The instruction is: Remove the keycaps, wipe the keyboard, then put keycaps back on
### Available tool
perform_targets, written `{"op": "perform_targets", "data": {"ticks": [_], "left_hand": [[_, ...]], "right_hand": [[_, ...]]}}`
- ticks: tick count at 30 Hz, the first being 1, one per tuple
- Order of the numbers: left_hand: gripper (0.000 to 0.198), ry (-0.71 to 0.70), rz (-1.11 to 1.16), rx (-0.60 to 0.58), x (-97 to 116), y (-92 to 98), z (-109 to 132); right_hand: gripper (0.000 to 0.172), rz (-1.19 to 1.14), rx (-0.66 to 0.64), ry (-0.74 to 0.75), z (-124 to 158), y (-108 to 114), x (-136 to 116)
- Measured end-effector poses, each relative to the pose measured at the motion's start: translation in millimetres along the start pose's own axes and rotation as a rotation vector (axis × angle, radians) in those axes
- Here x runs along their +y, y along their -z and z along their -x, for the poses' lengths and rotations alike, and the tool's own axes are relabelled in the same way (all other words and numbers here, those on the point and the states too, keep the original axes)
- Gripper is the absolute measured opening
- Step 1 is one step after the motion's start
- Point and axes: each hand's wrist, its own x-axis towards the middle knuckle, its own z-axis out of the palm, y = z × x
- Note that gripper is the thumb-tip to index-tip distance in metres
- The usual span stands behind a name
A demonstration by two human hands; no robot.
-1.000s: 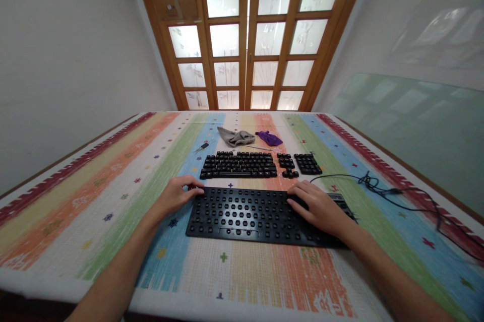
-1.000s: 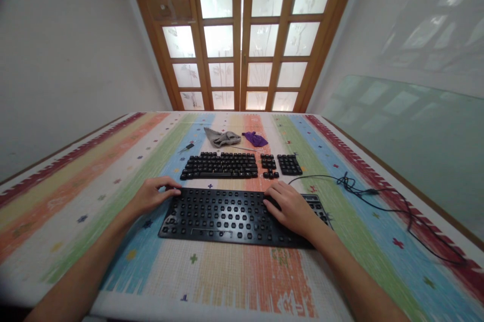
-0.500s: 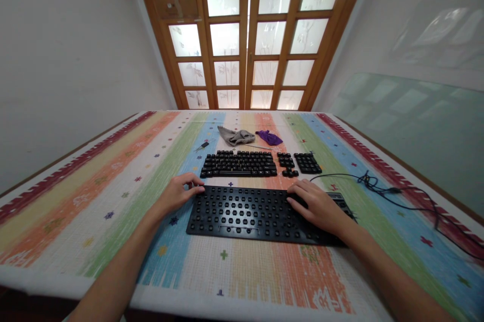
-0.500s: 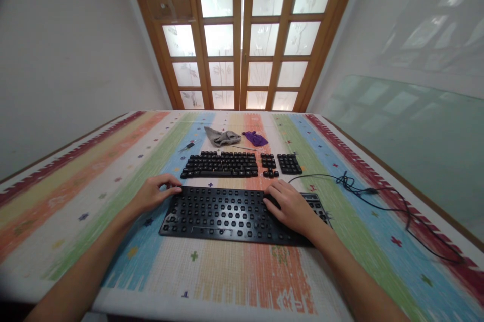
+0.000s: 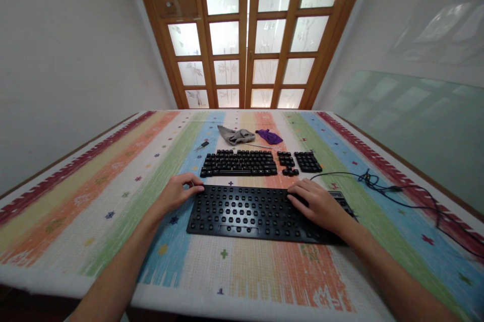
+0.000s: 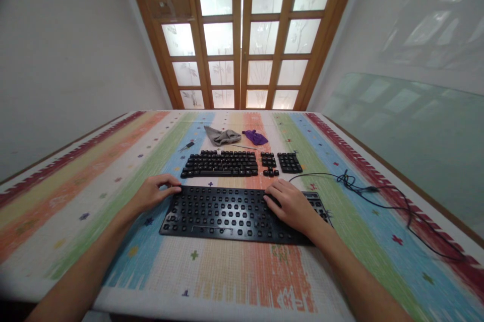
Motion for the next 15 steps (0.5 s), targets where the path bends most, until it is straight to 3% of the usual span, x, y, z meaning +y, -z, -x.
{"op": "perform_targets", "data": {"ticks": [15], "left_hand": [[0.010, -0.004, -0.020, -0.017, -0.2, -2.6, -0.4]], "right_hand": [[0.026, 0.083, 0.034, -0.036, 0.2, -3.6, -1.1]]}}
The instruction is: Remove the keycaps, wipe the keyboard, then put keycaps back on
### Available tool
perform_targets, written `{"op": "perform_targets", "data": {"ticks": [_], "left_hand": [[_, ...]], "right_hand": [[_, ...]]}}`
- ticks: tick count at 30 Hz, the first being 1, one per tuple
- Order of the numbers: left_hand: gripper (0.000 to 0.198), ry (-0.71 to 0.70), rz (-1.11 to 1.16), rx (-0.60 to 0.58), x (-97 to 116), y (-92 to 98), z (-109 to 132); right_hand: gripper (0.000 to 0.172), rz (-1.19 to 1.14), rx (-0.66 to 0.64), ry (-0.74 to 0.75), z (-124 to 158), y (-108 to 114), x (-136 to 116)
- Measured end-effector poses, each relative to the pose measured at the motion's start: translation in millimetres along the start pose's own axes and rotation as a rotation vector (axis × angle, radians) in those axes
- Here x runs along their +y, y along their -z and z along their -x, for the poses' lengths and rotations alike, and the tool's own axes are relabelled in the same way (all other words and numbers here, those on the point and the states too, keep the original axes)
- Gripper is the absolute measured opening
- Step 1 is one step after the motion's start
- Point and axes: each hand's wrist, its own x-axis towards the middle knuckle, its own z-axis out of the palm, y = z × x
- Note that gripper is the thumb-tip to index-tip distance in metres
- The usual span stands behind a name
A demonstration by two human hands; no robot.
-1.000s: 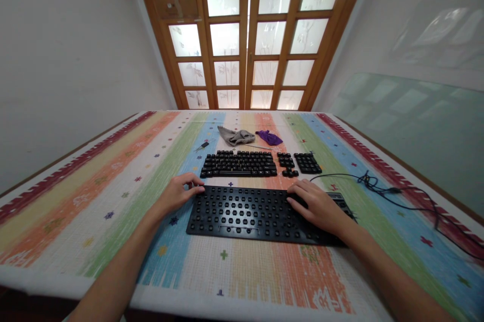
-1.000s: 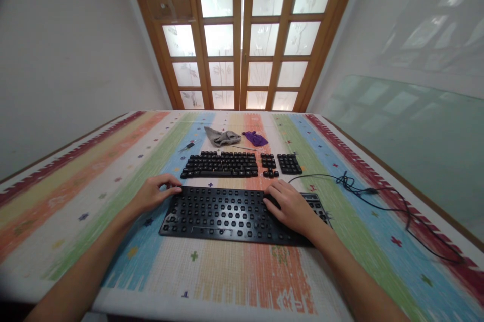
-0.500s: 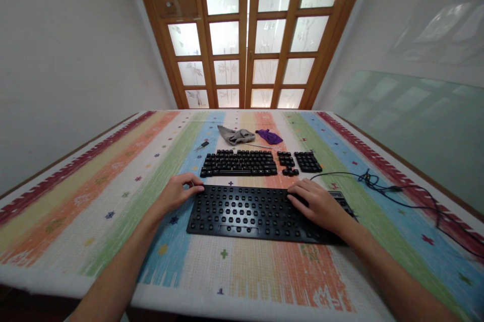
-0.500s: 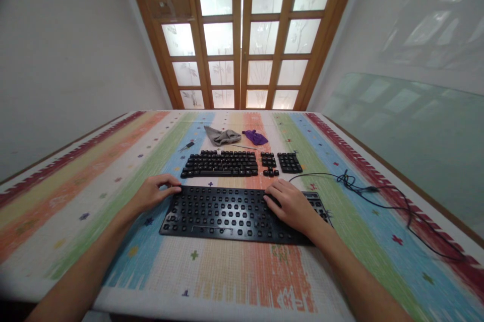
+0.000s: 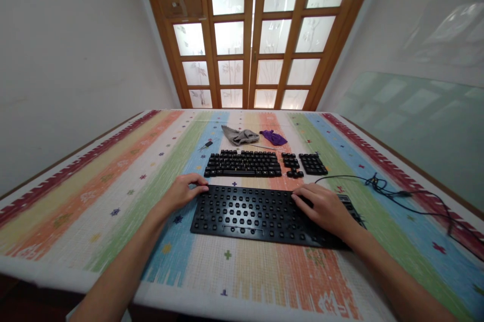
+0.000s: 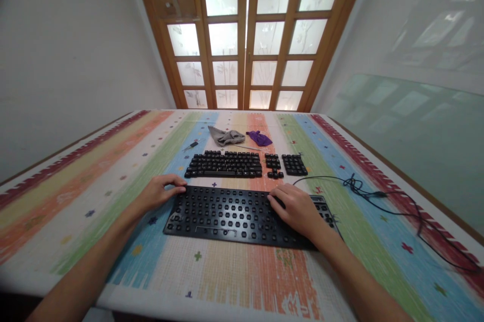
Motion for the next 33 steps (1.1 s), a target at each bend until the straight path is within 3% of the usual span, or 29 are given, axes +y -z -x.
{"op": "perform_targets", "data": {"ticks": [12, 17, 23, 33], "left_hand": [[0.006, -0.025, -0.020, -0.012, -5.7, -2.9, -1.5], [0.004, -0.021, -0.031, -0.017, -6.2, -3.7, -1.6], [0.004, -0.014, -0.060, -0.041, -4.3, -4.4, -2.2], [0.004, -0.032, -0.026, -0.029, -4.8, -3.5, -1.0]], "right_hand": [[0.035, 0.068, 0.022, -0.033, -1.1, -0.5, -5.6], [0.037, 0.110, -0.038, -0.032, -9.4, 0.3, -3.6], [0.037, 0.187, -0.231, 0.035, -38.6, 3.7, -9.8], [0.036, 0.021, -0.274, 0.097, -110.2, -5.5, -42.7]]}}
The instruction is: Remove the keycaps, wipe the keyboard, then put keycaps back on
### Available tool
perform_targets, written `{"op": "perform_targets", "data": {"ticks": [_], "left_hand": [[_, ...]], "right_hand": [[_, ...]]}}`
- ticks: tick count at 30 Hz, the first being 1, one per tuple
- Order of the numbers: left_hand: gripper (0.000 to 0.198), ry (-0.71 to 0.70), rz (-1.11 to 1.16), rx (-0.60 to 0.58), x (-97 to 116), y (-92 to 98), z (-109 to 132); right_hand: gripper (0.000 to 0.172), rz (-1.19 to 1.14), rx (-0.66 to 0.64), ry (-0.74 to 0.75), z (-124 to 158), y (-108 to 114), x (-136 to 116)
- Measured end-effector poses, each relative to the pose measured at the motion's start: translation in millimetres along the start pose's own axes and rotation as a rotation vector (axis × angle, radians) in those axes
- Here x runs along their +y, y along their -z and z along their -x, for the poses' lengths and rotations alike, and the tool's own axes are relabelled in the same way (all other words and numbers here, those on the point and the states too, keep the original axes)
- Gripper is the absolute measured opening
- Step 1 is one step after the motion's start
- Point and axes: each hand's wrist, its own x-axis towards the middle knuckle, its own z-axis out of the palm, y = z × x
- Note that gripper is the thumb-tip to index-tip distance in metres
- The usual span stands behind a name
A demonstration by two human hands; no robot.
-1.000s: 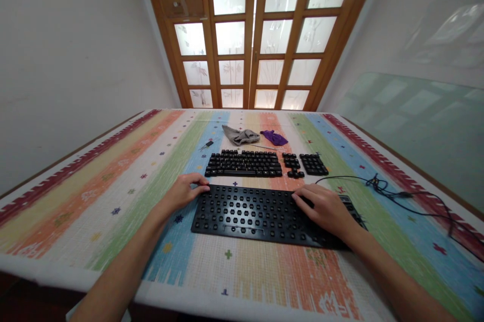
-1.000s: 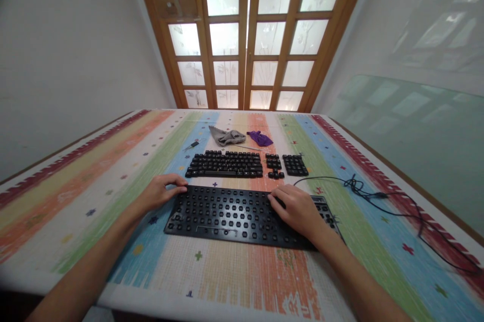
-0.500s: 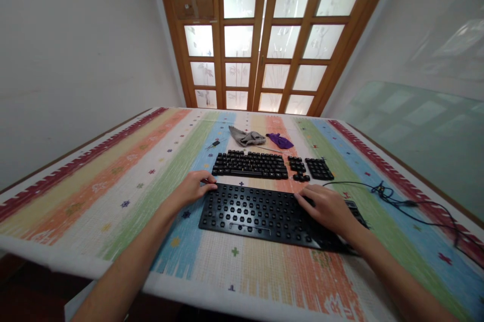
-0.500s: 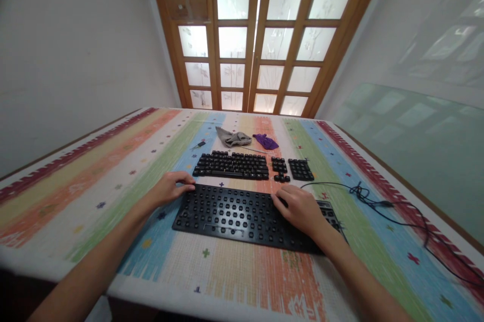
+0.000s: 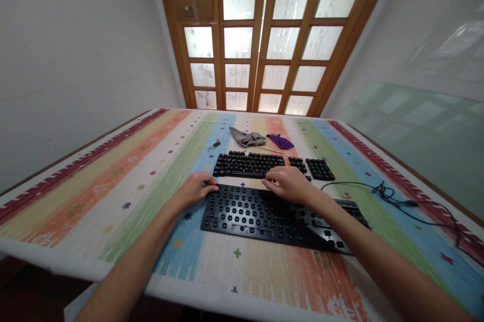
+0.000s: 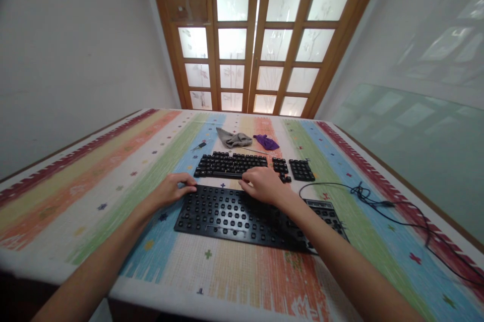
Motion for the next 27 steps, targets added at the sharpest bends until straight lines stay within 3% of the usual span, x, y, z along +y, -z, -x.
{"op": "perform_targets", "data": {"ticks": [7, 11, 19, 27], "left_hand": [[0.003, -0.038, -0.014, 0.008, 0.6, 0.8, 0.6], [0.003, -0.043, -0.010, 0.007, 0.0, 0.5, 0.5], [0.004, -0.019, 0.015, -0.014, -1.6, 1.0, 0.5], [0.005, 0.000, 0.048, -0.025, 2.3, 3.4, 0.5]], "right_hand": [[0.026, -0.136, 0.003, 0.130, -70.1, -17.7, 3.9], [0.023, -0.112, 0.050, 0.117, -100.1, -33.3, 4.9], [0.025, -0.123, 0.018, -0.018, -146.8, -53.4, 14.9], [0.020, -0.082, -0.085, -0.041, -173.3, -58.8, 23.3]]}}
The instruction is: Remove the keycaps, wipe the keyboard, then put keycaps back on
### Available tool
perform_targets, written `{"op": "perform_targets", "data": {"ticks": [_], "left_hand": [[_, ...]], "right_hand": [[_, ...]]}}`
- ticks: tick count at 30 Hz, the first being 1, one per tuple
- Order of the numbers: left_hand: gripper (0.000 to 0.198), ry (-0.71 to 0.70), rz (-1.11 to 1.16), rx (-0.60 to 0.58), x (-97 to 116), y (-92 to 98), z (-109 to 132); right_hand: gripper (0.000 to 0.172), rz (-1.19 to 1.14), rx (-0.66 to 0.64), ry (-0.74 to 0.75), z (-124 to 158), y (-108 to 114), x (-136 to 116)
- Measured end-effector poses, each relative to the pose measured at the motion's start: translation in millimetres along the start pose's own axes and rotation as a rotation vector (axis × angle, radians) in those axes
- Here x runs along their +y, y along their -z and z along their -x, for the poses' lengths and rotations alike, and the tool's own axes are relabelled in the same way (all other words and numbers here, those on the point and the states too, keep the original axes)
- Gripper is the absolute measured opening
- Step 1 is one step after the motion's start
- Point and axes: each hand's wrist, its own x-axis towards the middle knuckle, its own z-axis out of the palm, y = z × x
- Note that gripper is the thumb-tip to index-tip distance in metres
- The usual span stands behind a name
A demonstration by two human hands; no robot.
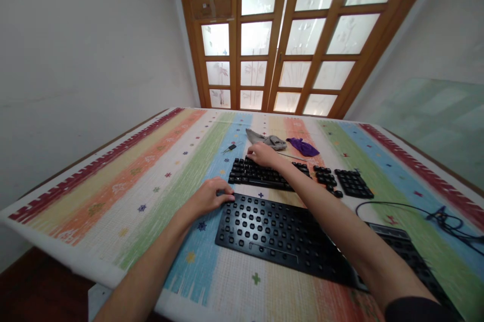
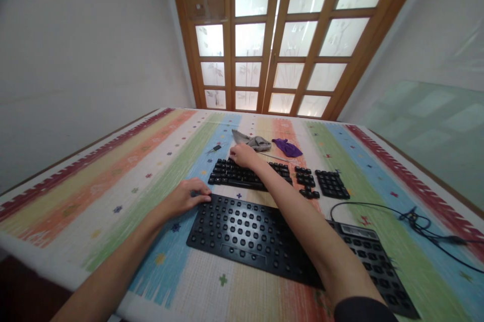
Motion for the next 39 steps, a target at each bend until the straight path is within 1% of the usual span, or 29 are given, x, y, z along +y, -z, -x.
{"op": "perform_targets", "data": {"ticks": [5, 15, 25, 31, 39], "left_hand": [[0.006, -0.010, 0.014, -0.006, -0.4, -0.1, -0.4], [0.008, 0.028, 0.038, -0.020, 2.2, 0.3, -0.9], [0.007, 0.007, 0.048, -0.027, -0.8, 1.5, -1.1], [0.008, 0.002, 0.048, -0.022, -2.5, 1.0, -0.5], [0.011, 0.037, 0.015, -0.042, 5.5, 4.0, 1.7]], "right_hand": [[0.015, -0.015, -0.026, -0.018, -8.0, -2.9, 3.7], [0.012, -0.074, -0.031, -0.025, -14.6, -9.2, 6.9], [0.010, -0.093, -0.041, -0.019, -20.3, -11.4, 6.2], [0.016, -0.103, -0.031, 0.008, -20.3, -15.7, 6.9], [0.018, -0.139, -0.006, 0.061, -21.1, -21.1, 8.6]]}}
